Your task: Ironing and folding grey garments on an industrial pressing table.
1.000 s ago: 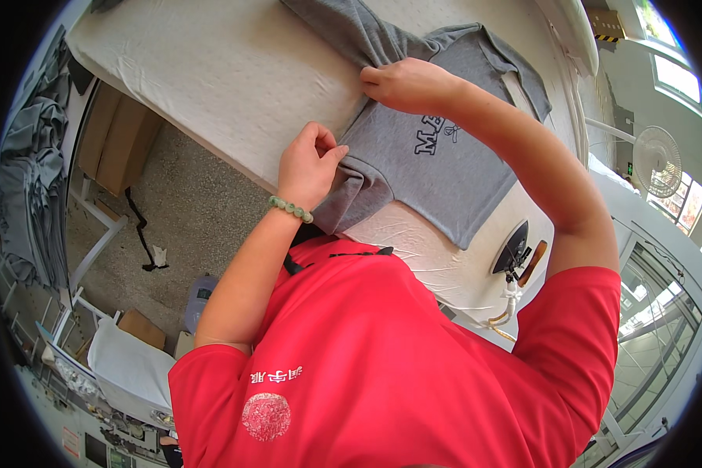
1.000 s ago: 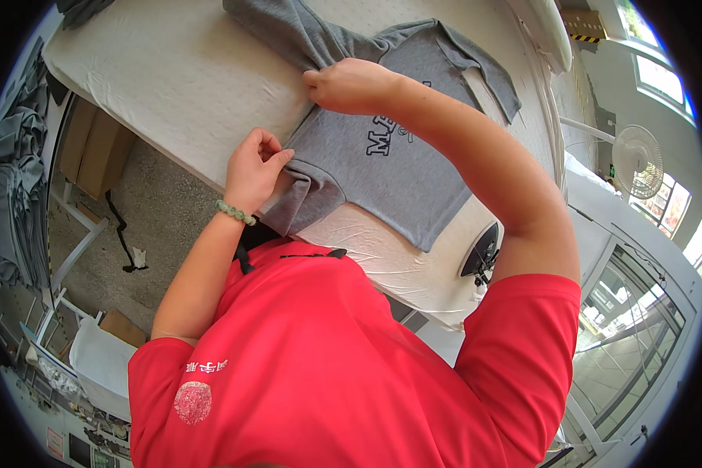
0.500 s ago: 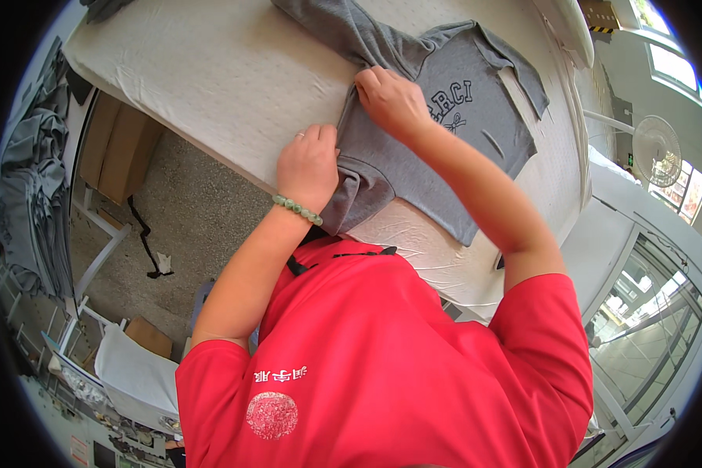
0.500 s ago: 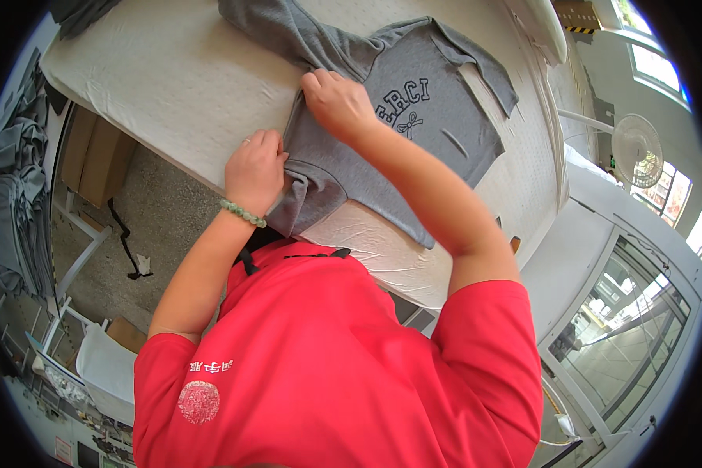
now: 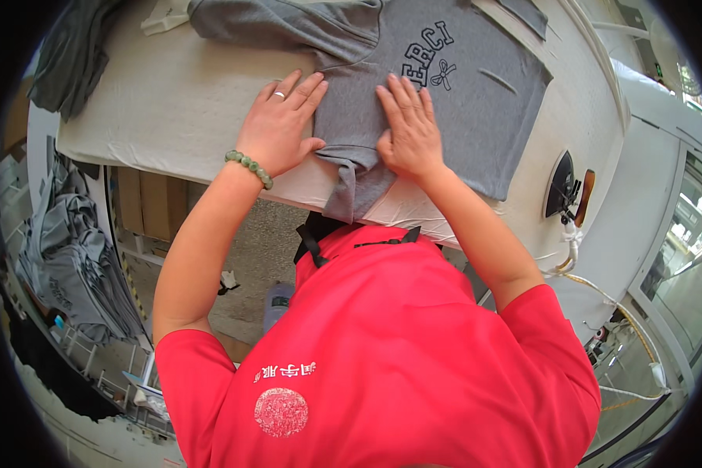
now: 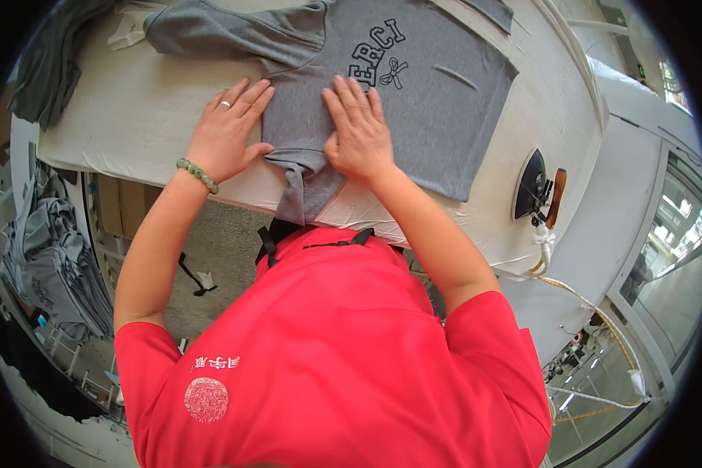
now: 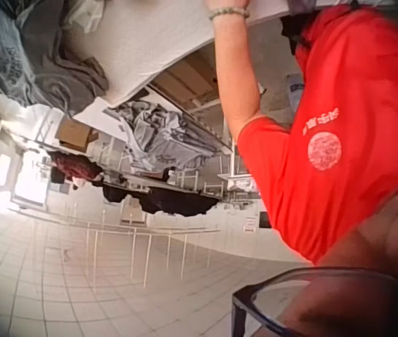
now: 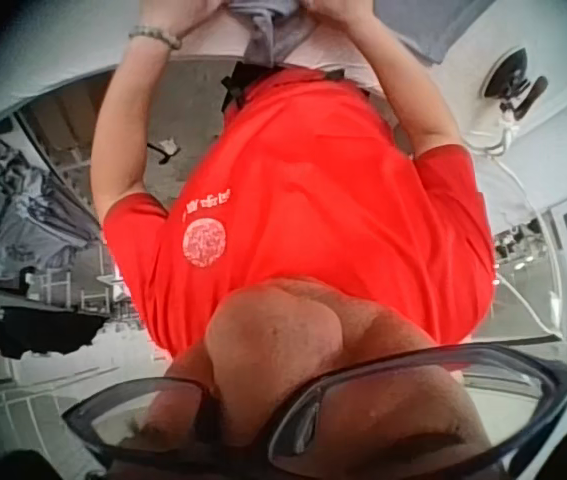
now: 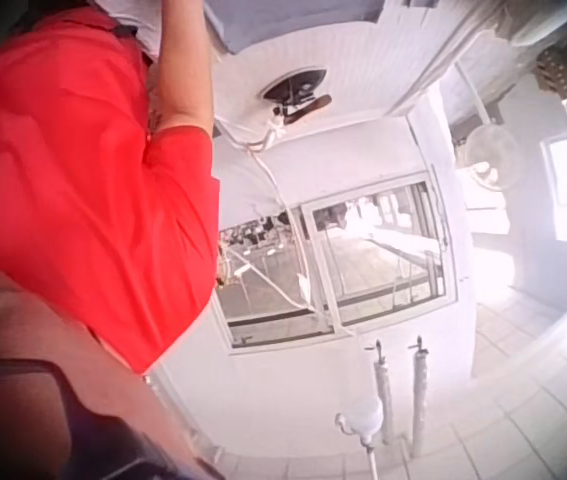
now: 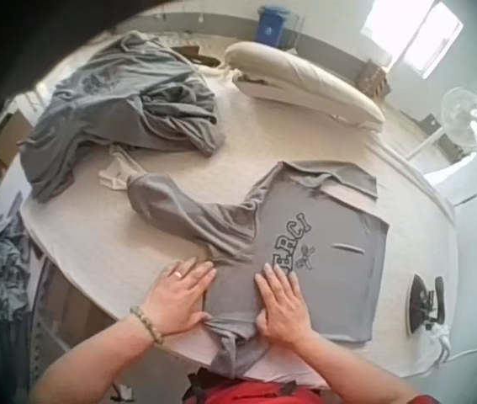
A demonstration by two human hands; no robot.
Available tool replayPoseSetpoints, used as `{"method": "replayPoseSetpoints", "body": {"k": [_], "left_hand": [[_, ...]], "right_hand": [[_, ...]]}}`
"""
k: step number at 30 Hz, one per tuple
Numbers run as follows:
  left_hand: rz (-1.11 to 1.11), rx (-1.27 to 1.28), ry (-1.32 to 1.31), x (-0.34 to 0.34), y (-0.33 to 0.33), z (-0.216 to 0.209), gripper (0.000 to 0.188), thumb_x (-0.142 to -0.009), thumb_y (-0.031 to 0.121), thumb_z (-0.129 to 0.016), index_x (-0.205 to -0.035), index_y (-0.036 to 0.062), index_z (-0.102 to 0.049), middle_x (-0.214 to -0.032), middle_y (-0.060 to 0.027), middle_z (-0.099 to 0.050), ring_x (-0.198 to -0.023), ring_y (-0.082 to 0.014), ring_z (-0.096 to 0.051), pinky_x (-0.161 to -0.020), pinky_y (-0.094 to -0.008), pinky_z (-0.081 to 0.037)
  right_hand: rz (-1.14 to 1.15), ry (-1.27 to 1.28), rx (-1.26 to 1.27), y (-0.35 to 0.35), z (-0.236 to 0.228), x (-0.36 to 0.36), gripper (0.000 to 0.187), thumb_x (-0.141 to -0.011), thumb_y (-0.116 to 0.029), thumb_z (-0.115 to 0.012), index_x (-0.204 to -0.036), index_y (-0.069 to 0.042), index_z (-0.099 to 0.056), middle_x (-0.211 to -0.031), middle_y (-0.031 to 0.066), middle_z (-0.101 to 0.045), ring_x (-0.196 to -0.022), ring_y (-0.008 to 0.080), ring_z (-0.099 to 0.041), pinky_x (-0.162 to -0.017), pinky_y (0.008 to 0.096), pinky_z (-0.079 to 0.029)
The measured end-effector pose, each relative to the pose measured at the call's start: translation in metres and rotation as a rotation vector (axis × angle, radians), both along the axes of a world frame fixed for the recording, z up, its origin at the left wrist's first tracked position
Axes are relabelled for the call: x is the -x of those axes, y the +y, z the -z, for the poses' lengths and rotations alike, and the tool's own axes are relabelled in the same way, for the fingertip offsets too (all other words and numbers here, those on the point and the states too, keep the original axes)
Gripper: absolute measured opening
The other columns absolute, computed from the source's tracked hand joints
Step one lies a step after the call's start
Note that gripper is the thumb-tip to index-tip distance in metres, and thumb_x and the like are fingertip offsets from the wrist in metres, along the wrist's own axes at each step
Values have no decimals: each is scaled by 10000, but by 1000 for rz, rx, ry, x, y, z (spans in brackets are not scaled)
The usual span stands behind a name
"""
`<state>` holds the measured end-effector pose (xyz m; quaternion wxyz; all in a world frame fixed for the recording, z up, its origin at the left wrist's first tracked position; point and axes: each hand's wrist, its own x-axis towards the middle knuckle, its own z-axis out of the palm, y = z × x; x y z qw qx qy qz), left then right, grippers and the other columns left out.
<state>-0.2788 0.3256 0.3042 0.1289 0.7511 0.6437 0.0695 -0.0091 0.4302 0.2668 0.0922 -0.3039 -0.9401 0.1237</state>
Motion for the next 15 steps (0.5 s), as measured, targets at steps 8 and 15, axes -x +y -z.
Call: {"method": "replayPoseSetpoints", "body": {"k": [8, 15], "left_hand": [[-2, 19, 27, -2, 3, -2, 922, -811, 481, -831, -1575, 111, -472, -1642, -43, -451, -1495, -297, -421, -1224, -496, -351], [-33, 31, 14, -1, -1, 2, 953, -810, 426, -838, -1621, 158, -414, -1674, -15, -404, -1514, -270, -400, -1235, -486, -336]], "right_hand": [[48, 71, 51, -5, -5, 3, 749, -809, -119, -596, -1552, -96, -508, -1666, 149, -410, -1573, 318, -342, -1303, 527, -203], [10, 95, 20, -13, -15, -35, 441, -858, -72, -670, -1297, -106, -686, -1340, 121, -644, -1269, 321, -607, -1092, 477, -456]]}}
